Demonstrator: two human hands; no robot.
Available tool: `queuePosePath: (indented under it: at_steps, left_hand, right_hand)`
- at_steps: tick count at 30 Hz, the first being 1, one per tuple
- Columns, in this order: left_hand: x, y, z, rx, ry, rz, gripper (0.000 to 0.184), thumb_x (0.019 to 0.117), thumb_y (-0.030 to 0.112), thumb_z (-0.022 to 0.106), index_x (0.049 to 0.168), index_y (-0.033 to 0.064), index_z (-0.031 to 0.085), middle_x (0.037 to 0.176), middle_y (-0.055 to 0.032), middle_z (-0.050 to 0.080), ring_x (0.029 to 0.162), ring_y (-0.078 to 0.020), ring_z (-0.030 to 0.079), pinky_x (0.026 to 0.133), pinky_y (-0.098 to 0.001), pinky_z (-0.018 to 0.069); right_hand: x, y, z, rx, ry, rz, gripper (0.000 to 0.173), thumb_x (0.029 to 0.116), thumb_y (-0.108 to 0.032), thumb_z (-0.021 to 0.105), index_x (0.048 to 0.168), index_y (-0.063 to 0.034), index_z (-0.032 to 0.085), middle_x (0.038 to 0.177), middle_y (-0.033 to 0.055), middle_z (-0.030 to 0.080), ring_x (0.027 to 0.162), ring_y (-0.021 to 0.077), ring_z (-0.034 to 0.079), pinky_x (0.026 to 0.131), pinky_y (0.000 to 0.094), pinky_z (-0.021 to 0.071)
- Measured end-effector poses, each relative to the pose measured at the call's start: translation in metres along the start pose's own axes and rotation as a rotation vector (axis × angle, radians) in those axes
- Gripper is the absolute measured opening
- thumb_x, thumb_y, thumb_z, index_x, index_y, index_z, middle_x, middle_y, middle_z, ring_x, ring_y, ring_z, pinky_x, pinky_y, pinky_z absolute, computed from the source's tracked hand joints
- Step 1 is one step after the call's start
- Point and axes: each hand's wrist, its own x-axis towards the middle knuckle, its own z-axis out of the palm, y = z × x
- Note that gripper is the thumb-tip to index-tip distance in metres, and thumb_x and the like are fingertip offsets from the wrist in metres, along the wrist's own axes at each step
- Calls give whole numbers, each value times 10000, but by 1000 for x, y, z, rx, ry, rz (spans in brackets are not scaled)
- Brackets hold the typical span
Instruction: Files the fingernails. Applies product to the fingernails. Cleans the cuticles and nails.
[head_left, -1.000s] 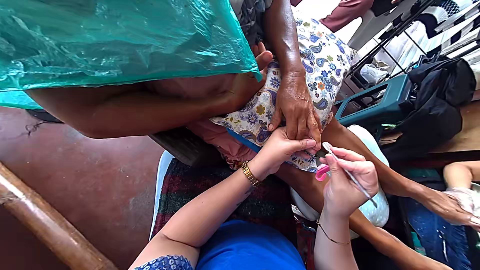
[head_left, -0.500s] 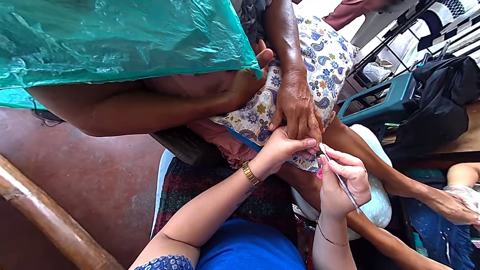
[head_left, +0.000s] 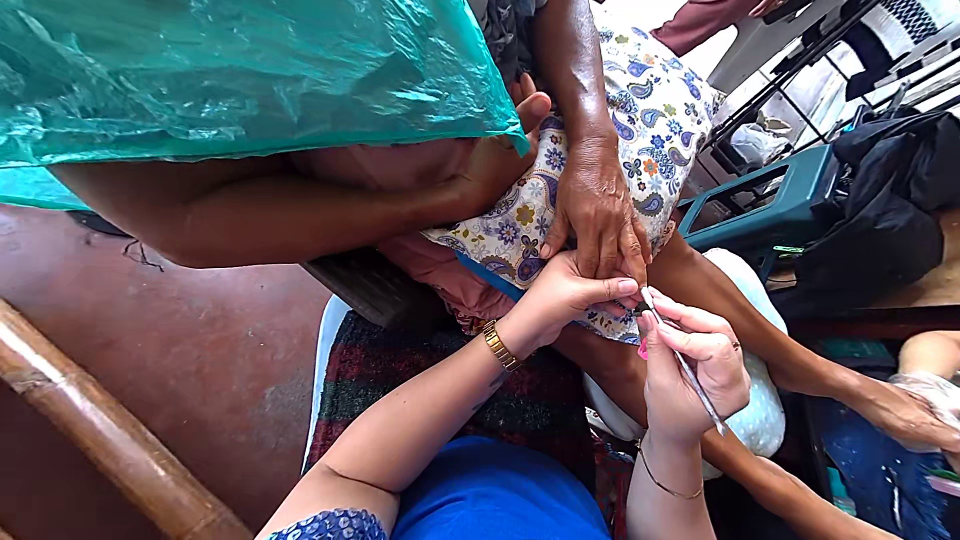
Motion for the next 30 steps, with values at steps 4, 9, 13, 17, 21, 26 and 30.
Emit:
queuePosePath:
  at_steps: [4, 9, 13, 17, 21, 26, 30]
  left_hand:
    - [0, -1, 1, -7, 22, 4, 87, 942, -94, 613, 943, -27, 670, 781, -86, 732, 674, -119, 717, 689, -257, 618]
    - [0, -1, 1, -4, 22, -5, 94, 941, -98, 609, 937, -23, 666, 773, -80, 727, 668, -114, 711, 685, -248, 613]
    - [0, 0, 1, -6, 23, -8, 96, 940, -105, 606, 933, -29, 664, 774, -88, 725, 668, -118, 712, 685, -250, 615]
    - [0, -1, 1, -3, 22, -4, 94, 938, -103, 611, 931, -25, 664, 774, -86, 728, 666, -114, 712, 678, -246, 613]
    - [0, 0, 0, -2, 19, -5, 94, 940, -101, 609, 929, -27, 665, 775, -86, 729, 669, -116, 715, 681, -249, 616]
    - [1, -1, -1, -4, 13, -2, 86, 944, -89, 609, 931, -23, 662, 773, -84, 724, 669, -114, 711, 683, -249, 614]
    - [-1, 1, 0, 12, 15, -6, 102, 946, -87, 605, 917, -14, 669, 763, -70, 727, 664, -105, 708, 682, -242, 611]
  right_hand:
    - [-2, 1, 1, -58, -9, -44, 139, 912, 45, 668, 851, -64, 606, 1013, 77, 724, 1025, 187, 742, 852, 298, 649]
    - [-1, -2, 3, -115, -20, -70, 160, 902, 63, 661, 830, -57, 584, 984, 76, 719, 1023, 178, 742, 877, 304, 643]
    - [0, -3, 0, -82, -28, -35, 152, 908, 43, 675, 828, -59, 595, 995, 84, 728, 1018, 188, 745, 855, 300, 650]
    - [1, -3, 1, -95, -20, -36, 156, 902, 36, 676, 823, -65, 587, 985, 75, 729, 1027, 170, 737, 868, 281, 635]
    - [1, -3, 0, -61, -13, -1, 151, 906, 40, 660, 823, -65, 591, 993, 80, 728, 984, 172, 749, 814, 281, 652]
    - [0, -3, 4, -102, -4, -40, 163, 892, 51, 669, 809, -60, 584, 973, 84, 729, 1004, 176, 746, 851, 286, 644]
    - [0, -4, 1, -71, -24, -16, 154, 904, 43, 667, 820, -61, 590, 985, 84, 731, 994, 185, 751, 823, 290, 655]
